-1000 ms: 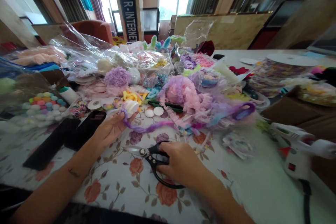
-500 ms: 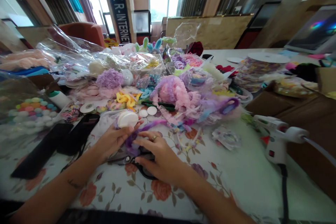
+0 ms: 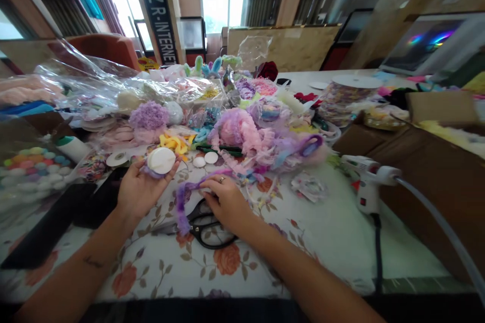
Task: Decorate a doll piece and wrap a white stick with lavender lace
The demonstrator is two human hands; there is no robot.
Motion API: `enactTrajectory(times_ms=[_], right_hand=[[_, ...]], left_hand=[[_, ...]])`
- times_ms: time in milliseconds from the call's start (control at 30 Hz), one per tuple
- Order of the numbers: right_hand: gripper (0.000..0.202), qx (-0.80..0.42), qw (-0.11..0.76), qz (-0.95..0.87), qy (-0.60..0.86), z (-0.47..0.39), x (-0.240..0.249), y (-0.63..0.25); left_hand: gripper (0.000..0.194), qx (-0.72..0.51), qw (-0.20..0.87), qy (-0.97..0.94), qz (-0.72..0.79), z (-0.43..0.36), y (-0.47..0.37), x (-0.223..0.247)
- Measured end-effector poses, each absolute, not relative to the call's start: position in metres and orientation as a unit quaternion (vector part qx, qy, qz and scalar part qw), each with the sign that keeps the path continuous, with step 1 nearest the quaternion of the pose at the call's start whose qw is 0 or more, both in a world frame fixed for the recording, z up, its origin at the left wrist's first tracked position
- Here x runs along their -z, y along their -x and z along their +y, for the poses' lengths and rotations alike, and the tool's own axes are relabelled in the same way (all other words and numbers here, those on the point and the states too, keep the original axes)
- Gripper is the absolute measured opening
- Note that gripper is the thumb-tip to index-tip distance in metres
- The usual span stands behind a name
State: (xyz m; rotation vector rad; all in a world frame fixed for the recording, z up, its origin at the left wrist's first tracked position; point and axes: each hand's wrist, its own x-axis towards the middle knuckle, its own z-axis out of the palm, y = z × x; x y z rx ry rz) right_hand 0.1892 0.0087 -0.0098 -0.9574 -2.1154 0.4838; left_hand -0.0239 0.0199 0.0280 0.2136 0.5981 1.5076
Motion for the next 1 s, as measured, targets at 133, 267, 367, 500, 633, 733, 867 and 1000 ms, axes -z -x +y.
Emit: enactTrajectory(times_ms=[133, 267, 367, 500, 633, 733, 867, 1000], right_hand=[[0.017, -0.108, 0.296, -0.867, 0.387, 0.022, -0.004, -0.181], [0.011, -0.034, 0.180, -0.912, 0.366, 0.034, -0.014, -0.160], [0.012, -0.032, 0.156, -0.923, 0.351, 0.040, -0.009, -0.148], [0.010, -0.065, 0.222, -0.891, 0.391, 0.050, -0.006, -0.159], [0.009, -0.048, 0.328, -0.797, 0.505, 0.068, -0.021, -0.196], [0.008, 0.004, 0.356, -0.758, 0.546, 0.071, -0.028, -0.219], [0.006, -0.029, 0.311, -0.831, 0.461, 0.053, -0.015, -0.222], [0.009, -0.062, 0.229, -0.890, 0.391, 0.038, 0.000, -0.213]], left_hand=[[0.035, -0.645, 0.698, -0.086, 0.300, 0.019, 0.021, -0.027], [0.040, -0.623, 0.718, -0.101, 0.294, 0.017, 0.020, -0.027], [0.039, -0.621, 0.720, -0.104, 0.291, 0.017, 0.021, -0.027], [0.033, -0.619, 0.707, -0.109, 0.325, 0.017, 0.019, -0.027], [0.024, -0.607, 0.702, -0.121, 0.351, 0.016, 0.016, -0.024], [0.013, -0.599, 0.700, -0.155, 0.357, 0.016, 0.016, -0.017], [0.014, -0.585, 0.700, -0.211, 0.352, 0.015, 0.018, -0.008], [0.019, -0.561, 0.700, -0.262, 0.356, 0.012, 0.016, -0.007]])
